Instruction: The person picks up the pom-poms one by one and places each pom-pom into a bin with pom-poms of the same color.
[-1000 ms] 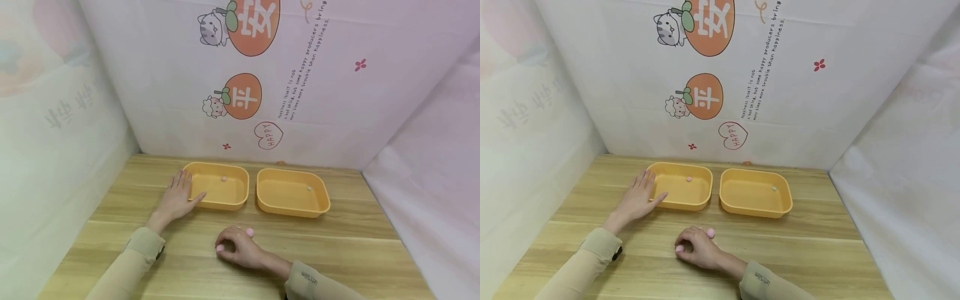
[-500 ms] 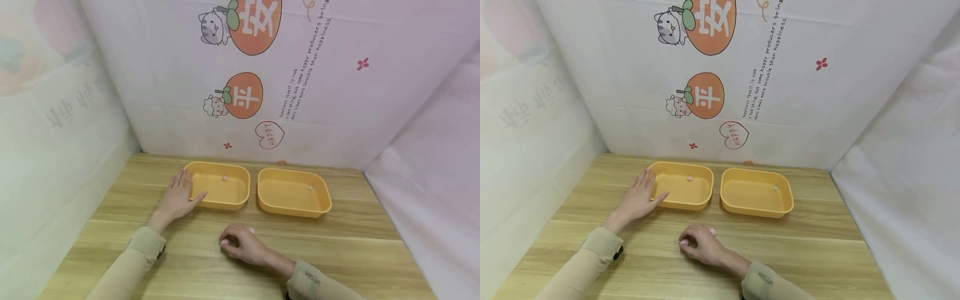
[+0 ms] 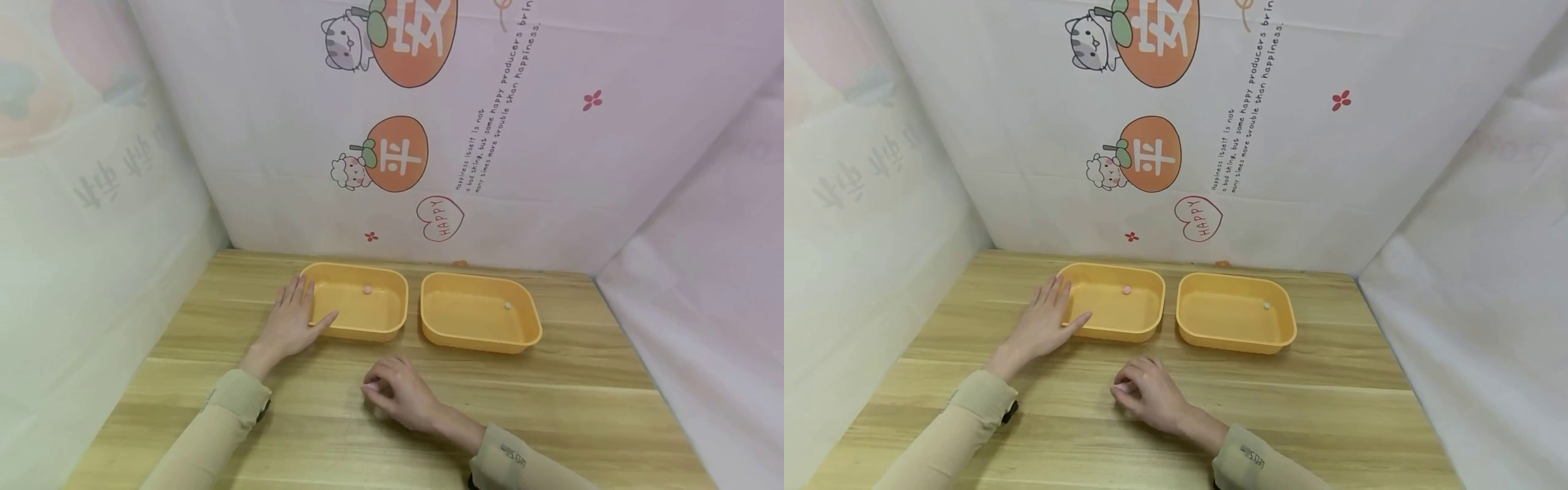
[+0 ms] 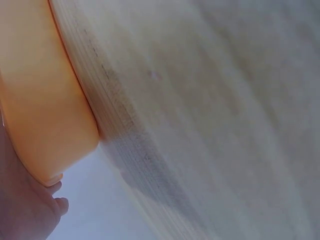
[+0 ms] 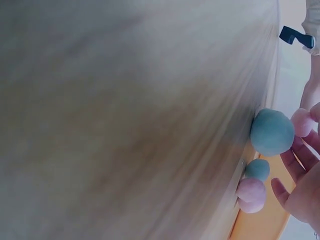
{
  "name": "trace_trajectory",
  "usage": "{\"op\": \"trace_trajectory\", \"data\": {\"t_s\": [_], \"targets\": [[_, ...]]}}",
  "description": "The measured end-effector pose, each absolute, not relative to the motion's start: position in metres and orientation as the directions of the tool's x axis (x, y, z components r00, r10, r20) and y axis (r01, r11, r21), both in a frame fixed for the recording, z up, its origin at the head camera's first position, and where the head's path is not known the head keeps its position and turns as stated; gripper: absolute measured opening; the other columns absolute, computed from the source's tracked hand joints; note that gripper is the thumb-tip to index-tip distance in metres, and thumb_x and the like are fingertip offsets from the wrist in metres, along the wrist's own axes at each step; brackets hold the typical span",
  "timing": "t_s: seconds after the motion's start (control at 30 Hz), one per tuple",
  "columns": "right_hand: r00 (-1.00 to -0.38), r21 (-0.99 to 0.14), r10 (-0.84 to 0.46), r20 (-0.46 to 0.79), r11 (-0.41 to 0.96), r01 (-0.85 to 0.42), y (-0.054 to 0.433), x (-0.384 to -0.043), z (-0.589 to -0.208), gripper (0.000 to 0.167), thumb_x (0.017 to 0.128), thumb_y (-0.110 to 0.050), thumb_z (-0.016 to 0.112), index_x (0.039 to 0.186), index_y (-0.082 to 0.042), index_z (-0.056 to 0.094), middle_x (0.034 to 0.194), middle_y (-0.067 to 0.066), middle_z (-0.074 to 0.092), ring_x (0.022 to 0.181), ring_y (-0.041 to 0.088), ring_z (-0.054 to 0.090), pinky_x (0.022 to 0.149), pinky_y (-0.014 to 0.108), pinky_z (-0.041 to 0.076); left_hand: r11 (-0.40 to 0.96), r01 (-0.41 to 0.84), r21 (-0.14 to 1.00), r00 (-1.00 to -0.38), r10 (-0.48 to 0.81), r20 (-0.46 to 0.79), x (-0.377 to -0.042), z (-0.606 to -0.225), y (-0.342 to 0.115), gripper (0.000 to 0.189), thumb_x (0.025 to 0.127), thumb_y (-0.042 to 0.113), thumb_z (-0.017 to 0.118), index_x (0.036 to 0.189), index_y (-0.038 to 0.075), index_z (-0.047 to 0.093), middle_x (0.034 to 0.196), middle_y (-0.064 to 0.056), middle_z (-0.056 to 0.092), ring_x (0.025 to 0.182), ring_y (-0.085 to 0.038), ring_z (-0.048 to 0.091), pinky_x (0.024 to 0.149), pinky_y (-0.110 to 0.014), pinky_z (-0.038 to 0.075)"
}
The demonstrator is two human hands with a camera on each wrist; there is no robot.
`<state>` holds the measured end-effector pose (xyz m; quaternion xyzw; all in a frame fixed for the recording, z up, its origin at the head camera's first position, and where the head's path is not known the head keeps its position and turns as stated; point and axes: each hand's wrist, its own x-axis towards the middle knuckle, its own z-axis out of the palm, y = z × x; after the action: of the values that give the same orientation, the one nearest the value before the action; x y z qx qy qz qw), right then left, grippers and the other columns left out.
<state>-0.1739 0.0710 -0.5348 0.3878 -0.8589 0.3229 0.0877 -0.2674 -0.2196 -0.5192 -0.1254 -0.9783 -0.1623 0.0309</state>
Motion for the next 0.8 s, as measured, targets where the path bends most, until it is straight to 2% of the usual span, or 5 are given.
{"op": "trace_trajectory", "data": {"t_s": [0.27, 0.4, 0.6, 0.8], "targets": [[-0.608, -0.464, -0.59, 0.531, 0.398, -0.791, 0.076, -0.188, -0.549, 0.015, 0.105, -0.026, 0.076, 0.098, -0.014, 0.076, 0.092, -0.006, 0.075, 0.087, 0.002, 0.063, 0.088, 0.029, 0.053, 0.914, 0.255, 0.316, -0.967, 0.237, 0.094, -0.267, -0.518, -0.219, 0.104, 0.109, 0.069, 0.045, 0.172, -0.008, 0.017, 0.183, -0.03, 0.007, 0.173, -0.047, 0.005, 0.141, -0.064, 0.008], [-0.625, -0.488, -0.586, 0.515, 0.399, -0.776, 0.077, -0.192, -0.535, 0.01, 0.103, -0.02, 0.078, 0.098, -0.012, 0.076, 0.092, -0.004, 0.074, 0.086, 0.003, 0.064, 0.084, 0.026, 0.056, 0.912, 0.264, 0.315, -0.964, 0.245, 0.099, -0.268, -0.517, -0.22, 0.104, 0.109, 0.068, 0.046, 0.171, -0.009, 0.017, 0.182, -0.03, 0.007, 0.173, -0.047, 0.005, 0.141, -0.063, 0.007], [-0.699, -0.533, -0.568, 0.435, 0.463, -0.708, 0.077, -0.194, -0.518, 0.004, 0.1, -0.014, 0.081, 0.101, -0.012, 0.077, 0.098, -0.003, 0.075, 0.092, 0.007, 0.066, 0.092, 0.033, 0.059, 0.91, 0.266, 0.318, -0.964, 0.247, 0.098, -0.268, -0.517, -0.22, 0.104, 0.109, 0.069, 0.044, 0.172, -0.009, 0.017, 0.183, -0.03, 0.006, 0.173, -0.047, 0.005, 0.141, -0.062, 0.006], [-0.701, -0.534, -0.551, 0.454, 0.461, -0.708, 0.078, -0.198, -0.515, 0.006, 0.098, -0.009, 0.082, 0.099, -0.011, 0.077, 0.096, -0.001, 0.074, 0.092, 0.01, 0.067, 0.094, 0.037, 0.056, 0.91, 0.269, 0.316, -0.963, 0.248, 0.107, -0.267, -0.519, -0.221, 0.103, 0.11, 0.069, 0.043, 0.171, -0.009, 0.018, 0.182, -0.03, 0.007, 0.172, -0.048, 0.006, 0.141, -0.063, 0.009]]}}
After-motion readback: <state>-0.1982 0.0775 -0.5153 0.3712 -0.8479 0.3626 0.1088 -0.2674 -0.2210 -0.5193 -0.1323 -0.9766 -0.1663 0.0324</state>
